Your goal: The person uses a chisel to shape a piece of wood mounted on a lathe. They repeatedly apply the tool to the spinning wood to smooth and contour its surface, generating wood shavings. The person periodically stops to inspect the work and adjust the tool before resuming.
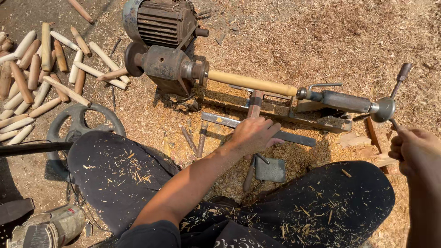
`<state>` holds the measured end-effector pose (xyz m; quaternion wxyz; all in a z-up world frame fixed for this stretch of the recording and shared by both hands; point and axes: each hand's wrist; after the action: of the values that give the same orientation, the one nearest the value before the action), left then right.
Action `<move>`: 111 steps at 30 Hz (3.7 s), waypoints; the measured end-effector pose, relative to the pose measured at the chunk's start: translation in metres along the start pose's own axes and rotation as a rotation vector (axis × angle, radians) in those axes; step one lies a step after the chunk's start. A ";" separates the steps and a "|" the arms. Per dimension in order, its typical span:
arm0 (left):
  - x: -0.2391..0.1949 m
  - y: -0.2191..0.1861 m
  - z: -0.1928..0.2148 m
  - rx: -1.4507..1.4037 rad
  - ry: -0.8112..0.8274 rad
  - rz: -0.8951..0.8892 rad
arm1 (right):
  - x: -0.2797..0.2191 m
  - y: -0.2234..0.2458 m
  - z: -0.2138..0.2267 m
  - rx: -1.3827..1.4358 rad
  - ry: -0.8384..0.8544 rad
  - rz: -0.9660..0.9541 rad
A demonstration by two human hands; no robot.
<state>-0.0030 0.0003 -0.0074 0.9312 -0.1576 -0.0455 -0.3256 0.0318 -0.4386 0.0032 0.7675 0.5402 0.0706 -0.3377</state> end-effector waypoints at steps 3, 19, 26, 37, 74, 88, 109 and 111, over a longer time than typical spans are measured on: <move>0.005 -0.003 -0.001 0.027 -0.020 0.017 | -0.005 0.009 0.001 -0.878 -0.266 0.568; 0.012 -0.006 0.022 -0.141 -0.008 0.045 | 0.016 -0.039 -0.002 -0.681 -0.229 1.022; 0.008 -0.002 0.039 -0.224 -0.231 -0.065 | -0.059 0.050 -0.013 -0.761 -0.074 0.932; -0.081 0.013 -0.021 -0.285 -0.143 0.588 | -0.227 0.098 -0.186 -1.460 1.024 0.398; -0.001 0.092 -0.093 -0.482 -0.048 0.732 | -0.060 -0.047 -0.338 -1.274 0.512 0.546; -0.009 0.092 -0.085 -0.422 -0.057 0.653 | -0.053 -0.142 -0.355 -0.679 0.244 0.548; -0.067 0.075 0.026 -0.408 0.670 0.690 | -0.189 -0.044 -0.305 0.258 0.560 -0.325; -0.066 0.084 0.039 -0.973 0.516 0.801 | -0.209 0.002 -0.316 0.545 0.674 -0.325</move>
<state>-0.0019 0.1147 -0.0048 0.7839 -0.4804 0.3918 0.0337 -0.0450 -0.0689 -0.0243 0.4692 0.7838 0.3085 -0.2654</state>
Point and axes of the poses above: each hand's wrist, its own x-axis towards the middle knuckle, its own z-axis out of the back of the hand, y = z × x, and after that the axes turned 5 degrees about x, right-handed
